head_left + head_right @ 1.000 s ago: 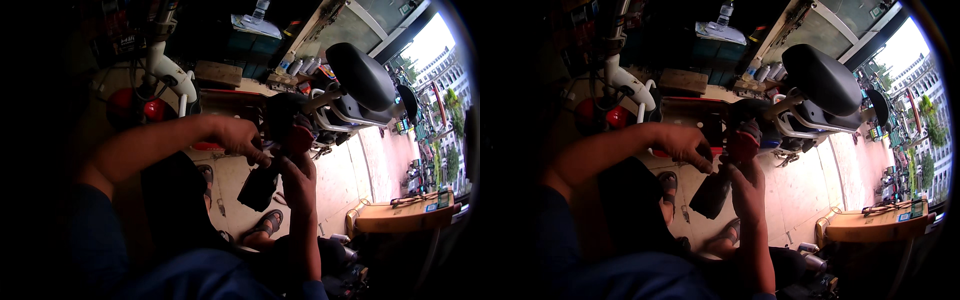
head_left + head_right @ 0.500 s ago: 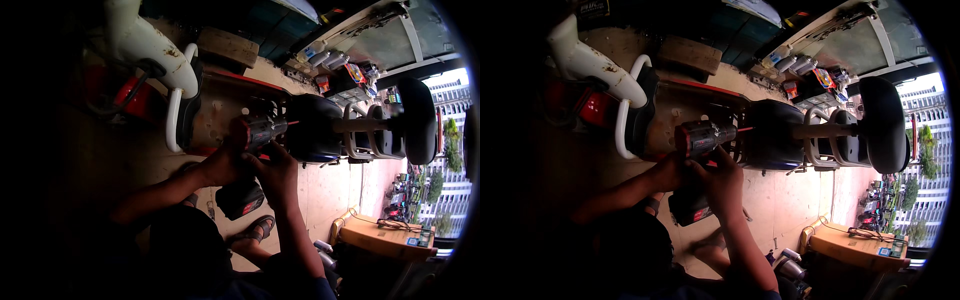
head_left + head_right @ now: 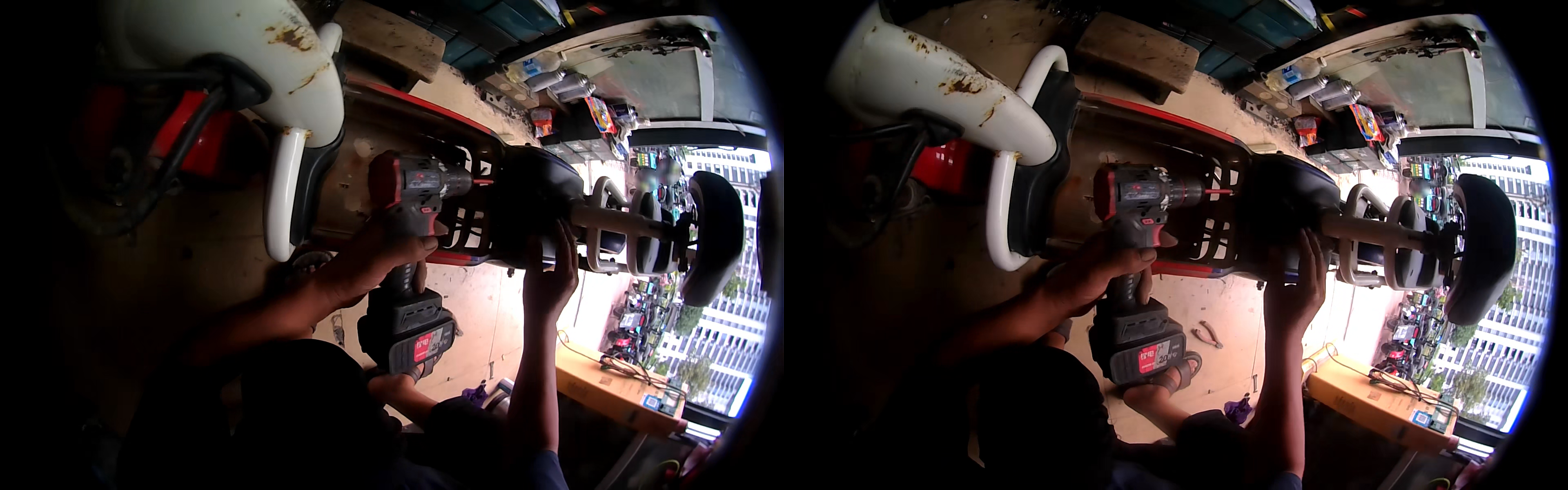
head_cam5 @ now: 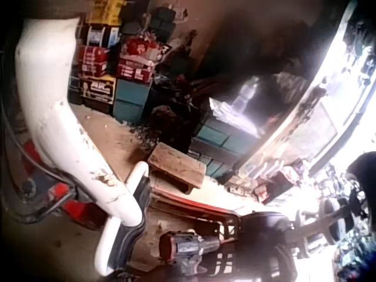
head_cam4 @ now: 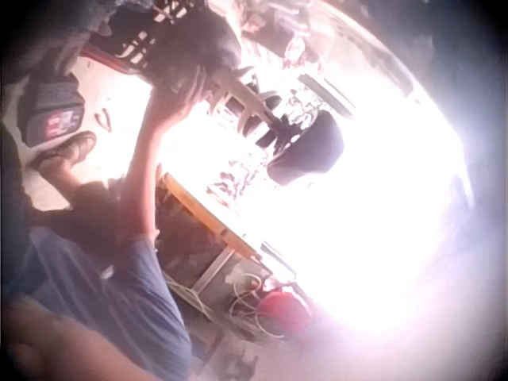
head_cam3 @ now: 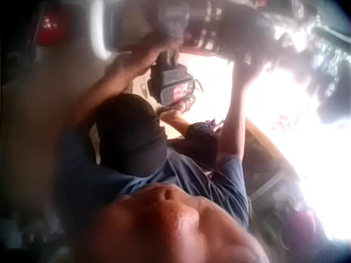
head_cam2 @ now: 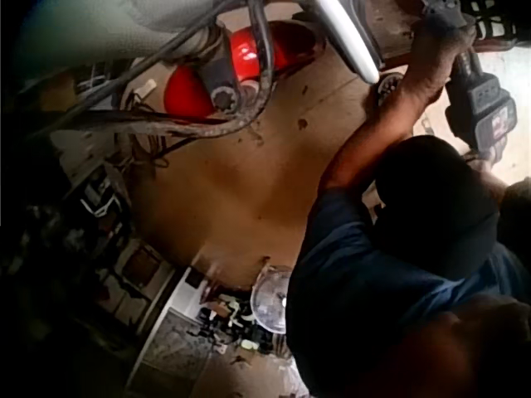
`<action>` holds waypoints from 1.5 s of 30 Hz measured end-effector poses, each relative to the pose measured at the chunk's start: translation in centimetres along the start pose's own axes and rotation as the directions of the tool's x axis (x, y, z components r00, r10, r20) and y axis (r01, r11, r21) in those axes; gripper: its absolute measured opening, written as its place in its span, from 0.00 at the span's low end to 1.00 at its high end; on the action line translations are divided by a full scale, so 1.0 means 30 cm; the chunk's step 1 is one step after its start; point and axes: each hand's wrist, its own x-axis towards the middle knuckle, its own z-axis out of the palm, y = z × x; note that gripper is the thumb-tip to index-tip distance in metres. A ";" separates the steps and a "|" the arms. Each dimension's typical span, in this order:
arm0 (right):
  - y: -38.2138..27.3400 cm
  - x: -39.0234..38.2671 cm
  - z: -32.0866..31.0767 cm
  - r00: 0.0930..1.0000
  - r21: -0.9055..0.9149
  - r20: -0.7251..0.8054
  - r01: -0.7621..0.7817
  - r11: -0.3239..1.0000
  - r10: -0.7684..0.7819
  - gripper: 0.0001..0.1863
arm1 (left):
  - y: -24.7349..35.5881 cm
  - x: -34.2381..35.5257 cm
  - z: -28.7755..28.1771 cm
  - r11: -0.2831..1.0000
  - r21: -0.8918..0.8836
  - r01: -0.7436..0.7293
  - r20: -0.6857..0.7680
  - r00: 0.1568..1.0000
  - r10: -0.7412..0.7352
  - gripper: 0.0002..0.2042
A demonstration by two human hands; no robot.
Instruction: The person assembles components of a scooter by aligning a plastic panel with the frame and securing it with screws using a power drill. They pick up screws by hand, position them in pre-drilled holes, and use the power drill to tighten them while holding the parts in place.
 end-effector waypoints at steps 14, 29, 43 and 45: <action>0.112 0.101 0.144 0.941 -0.237 0.100 0.338 0.911 -0.323 0.23 | -0.017 0.055 0.019 0.978 -0.207 0.036 -0.068 0.996 -0.051 0.26; 0.111 0.105 0.167 0.941 -0.229 0.001 0.329 0.916 -0.338 0.18 | -0.022 0.160 0.041 0.972 -0.229 0.052 -0.113 0.990 -0.080 0.26; 0.120 0.096 0.175 0.947 -0.220 -0.008 0.313 0.924 -0.322 0.20 | -0.028 0.181 0.014 0.944 -0.322 0.075 -0.104 0.988 -0.114 0.24; 0.120 0.097 0.174 0.946 -0.212 -0.010 0.315 0.925 -0.325 0.19 | -0.032 0.183 0.015 0.941 -0.330 0.072 -0.120 0.986 -0.118 0.24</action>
